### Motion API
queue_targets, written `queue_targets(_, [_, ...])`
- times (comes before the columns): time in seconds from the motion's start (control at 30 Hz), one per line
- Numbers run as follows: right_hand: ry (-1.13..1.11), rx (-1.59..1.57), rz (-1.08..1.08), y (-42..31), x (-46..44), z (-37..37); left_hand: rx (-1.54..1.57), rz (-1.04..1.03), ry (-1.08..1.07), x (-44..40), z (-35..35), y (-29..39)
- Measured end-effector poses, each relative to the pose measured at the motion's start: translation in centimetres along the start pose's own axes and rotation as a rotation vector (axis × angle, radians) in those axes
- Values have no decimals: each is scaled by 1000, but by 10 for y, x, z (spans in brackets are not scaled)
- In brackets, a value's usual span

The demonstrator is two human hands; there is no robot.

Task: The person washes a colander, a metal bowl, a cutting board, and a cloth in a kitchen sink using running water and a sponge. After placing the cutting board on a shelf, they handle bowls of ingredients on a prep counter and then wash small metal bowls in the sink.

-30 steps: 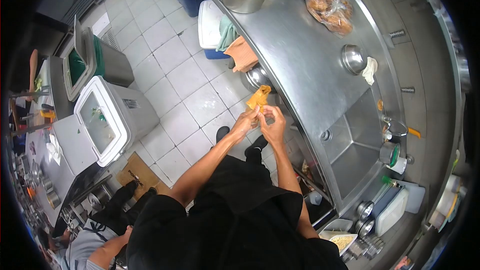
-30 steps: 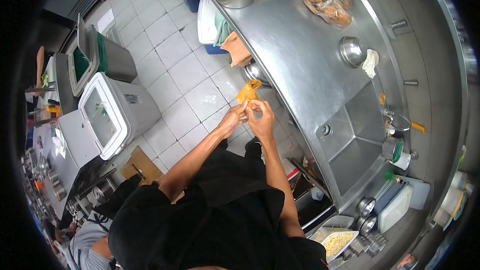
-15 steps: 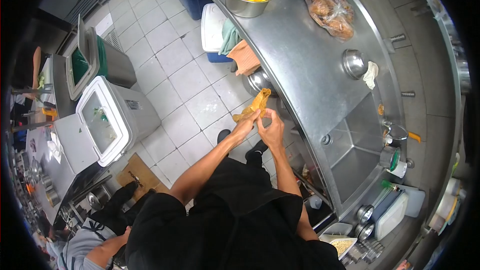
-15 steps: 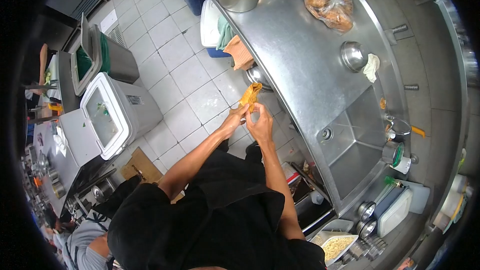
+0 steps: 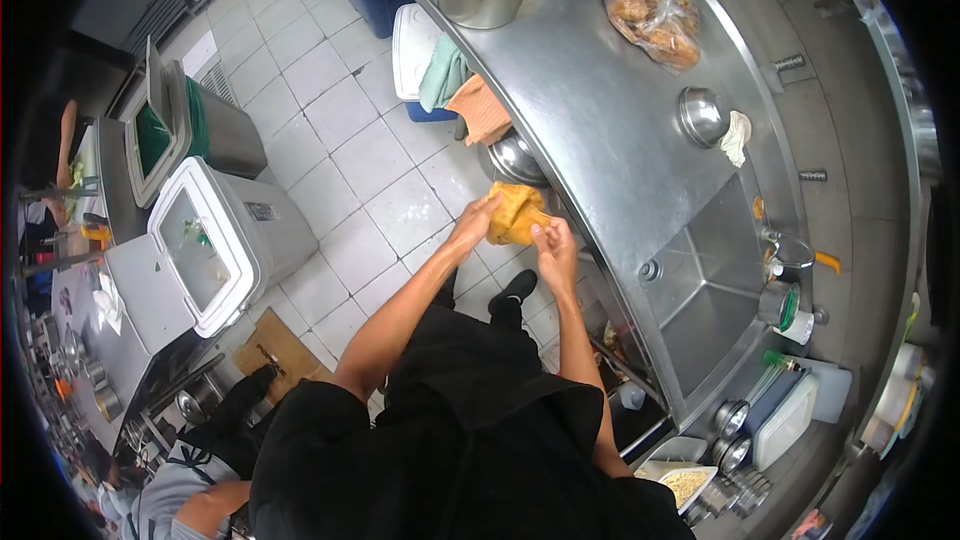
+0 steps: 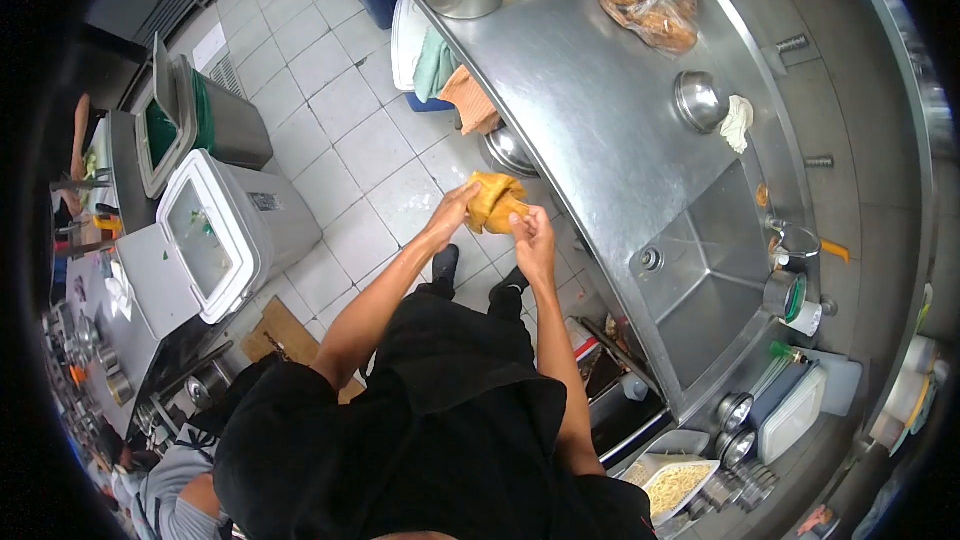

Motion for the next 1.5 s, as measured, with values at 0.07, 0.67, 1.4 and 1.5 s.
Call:
queue_targets(0.07, [93, 85, 23, 1, 8, 16, -36, -25, -70, -14, 16, 0])
queue_targets(0.67, [591, 998, 298, 106, -22, 110, -1476, -185, 208, -163, 10, 8])
queue_targets(1.4, [602, 1257, -270, 170, -72, 241, -1115, -782, 369, -236, -32, 8])
queue_targets(1.5, [599, 1235, -273, 172, -75, 249, -1069, -713, 316, -198, -30, 5])
Point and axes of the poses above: each hand's wrist, its own x-axis away from the middle knuckle, its own z-axis out of the back of the hand, y = z × x, the point moved 4 cm from there along -x, towards the middle knuckle, and after that the axes turned 15 degrees about -x, right-handed, at the moved point
